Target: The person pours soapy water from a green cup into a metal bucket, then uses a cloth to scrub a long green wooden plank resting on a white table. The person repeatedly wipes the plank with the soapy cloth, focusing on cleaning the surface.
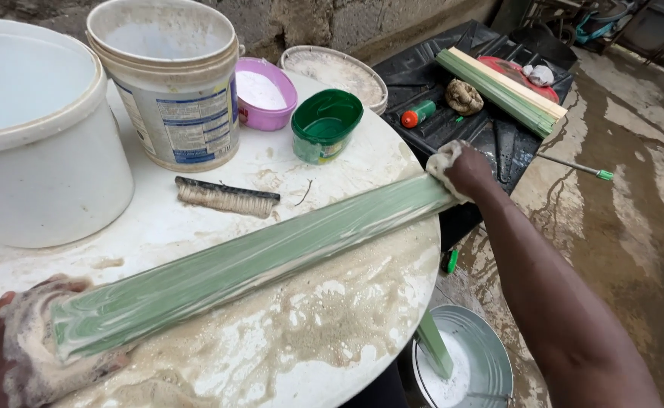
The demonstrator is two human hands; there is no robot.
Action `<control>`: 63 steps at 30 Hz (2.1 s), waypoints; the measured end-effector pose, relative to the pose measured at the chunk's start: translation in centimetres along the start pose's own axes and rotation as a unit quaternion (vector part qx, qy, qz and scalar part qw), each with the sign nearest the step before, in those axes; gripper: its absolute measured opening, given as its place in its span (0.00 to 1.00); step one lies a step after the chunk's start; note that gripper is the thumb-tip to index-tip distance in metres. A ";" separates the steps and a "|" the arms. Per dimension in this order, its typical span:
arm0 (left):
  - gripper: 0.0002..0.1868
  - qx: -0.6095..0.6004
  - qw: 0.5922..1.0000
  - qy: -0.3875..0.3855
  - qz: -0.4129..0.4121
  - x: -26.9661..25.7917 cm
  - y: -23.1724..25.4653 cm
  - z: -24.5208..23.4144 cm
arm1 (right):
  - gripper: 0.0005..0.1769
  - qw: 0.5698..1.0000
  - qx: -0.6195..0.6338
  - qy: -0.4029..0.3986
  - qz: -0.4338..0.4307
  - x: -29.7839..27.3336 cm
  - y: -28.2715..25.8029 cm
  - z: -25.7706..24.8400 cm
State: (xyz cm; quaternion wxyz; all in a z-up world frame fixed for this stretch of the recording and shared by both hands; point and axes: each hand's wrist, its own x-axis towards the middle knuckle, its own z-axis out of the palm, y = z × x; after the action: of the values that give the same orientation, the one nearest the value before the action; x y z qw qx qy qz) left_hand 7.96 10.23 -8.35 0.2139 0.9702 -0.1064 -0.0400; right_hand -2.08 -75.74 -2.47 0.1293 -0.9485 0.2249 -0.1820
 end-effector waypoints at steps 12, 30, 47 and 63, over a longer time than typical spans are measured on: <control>0.58 0.015 0.995 0.052 0.089 -5.0 12.1 0.2 | 0.31 0.962 -0.041 -0.153 0.221 1.6 0.0 -2.6; 0.34 -0.414 0.884 0.025 -0.217 -1.6 -1.1 4.2 | 0.10 0.966 -0.114 -0.120 0.199 0.6 3.7 2.2; 0.63 0.025 0.986 0.060 0.156 -4.0 9.2 1.3 | 0.21 0.970 0.040 -0.153 -0.187 -11.2 -23.7 2.9; 0.52 -0.029 0.992 0.003 0.126 -8.4 16.1 -4.4 | 0.29 0.981 -0.048 -0.163 -0.089 -19.9 -41.9 2.9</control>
State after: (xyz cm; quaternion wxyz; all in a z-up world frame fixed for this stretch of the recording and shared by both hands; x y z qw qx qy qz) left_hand -2.71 -0.40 2.68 0.2457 0.9425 -0.2261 -0.0127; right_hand -1.58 -29.52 2.89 0.1018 -0.9867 0.1240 -0.0248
